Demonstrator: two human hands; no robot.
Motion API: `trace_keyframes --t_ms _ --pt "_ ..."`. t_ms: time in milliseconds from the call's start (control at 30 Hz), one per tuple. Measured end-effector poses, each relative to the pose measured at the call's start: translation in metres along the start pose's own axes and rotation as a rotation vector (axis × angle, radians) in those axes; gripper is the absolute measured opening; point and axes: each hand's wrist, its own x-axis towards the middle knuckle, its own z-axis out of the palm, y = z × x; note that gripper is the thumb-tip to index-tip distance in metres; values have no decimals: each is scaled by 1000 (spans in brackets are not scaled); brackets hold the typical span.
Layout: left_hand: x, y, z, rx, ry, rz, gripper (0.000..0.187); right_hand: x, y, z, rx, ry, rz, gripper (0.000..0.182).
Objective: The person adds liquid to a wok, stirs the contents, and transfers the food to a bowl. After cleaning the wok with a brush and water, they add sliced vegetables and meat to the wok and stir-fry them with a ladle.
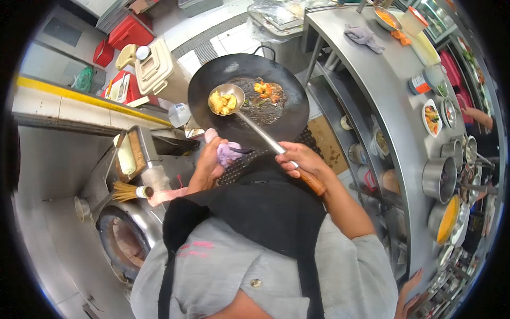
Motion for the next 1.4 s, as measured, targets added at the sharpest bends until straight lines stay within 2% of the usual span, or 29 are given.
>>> trace_keyframes --t_ms 200,233,300,333,367,400,433,467,500,600,633,667,700,767,867,1067,1267,1367,1400 --pt "-23 15 5 -14 -13 3 12 -56 -12 3 -31 138 -155 52" --pt "-25 21 5 -39 -73 -19 10 -65 -15 2 -22 135 -185 53" --pt "-33 26 11 -30 17 13 9 -99 -21 -5 5 182 -287 54" --pt "-25 25 -6 -34 -43 23 9 -116 -24 -1 38 204 -354 55" --pt "-38 36 15 54 -34 -8 9 -133 -24 -3 75 278 -408 55" --pt "-26 34 -6 68 -61 26 10 -151 -25 -5 93 310 -461 55" --pt "-31 41 1 56 -63 0 11 -168 -25 -9 109 333 -509 55" --pt "-14 40 -23 12 -73 -49 11 -184 -24 -17 99 405 -554 55" --pt "-19 47 -16 -9 -194 -61 12 -203 -26 -19 56 462 -590 55" --pt "-17 47 -9 28 -123 -76 15 -247 -18 -61 21 785 -788 60" --pt "-15 46 -10 30 -95 -75 14 -263 -27 -54 -1 777 -808 61" --pt "-13 45 -9 31 -64 -73 14 -272 -30 -66 -46 937 -823 61" --pt "-12 44 -9 41 -38 -52 13 -280 -31 -81 -89 1097 -833 61" --pt "-9 40 -8 59 16 -9 11 -300 -38 -117 -222 1166 -781 66" --pt "-9 34 -2 89 58 40 10 -314 -40 -146 -309 1444 -731 63" --pt "2 31 -17 76 -41 -31 11 -324 -40 -185 -432 1631 -608 66" --pt "-11 26 2 93 55 6 12 -326 -51 -199 -687 1794 -511 49" --pt "-12 25 2 99 57 -32 14 -327 -55 -191 -673 1794 -497 43" --pt "-11 25 0 93 34 -34 14 -327 -53 -204 -773 1830 -513 44"
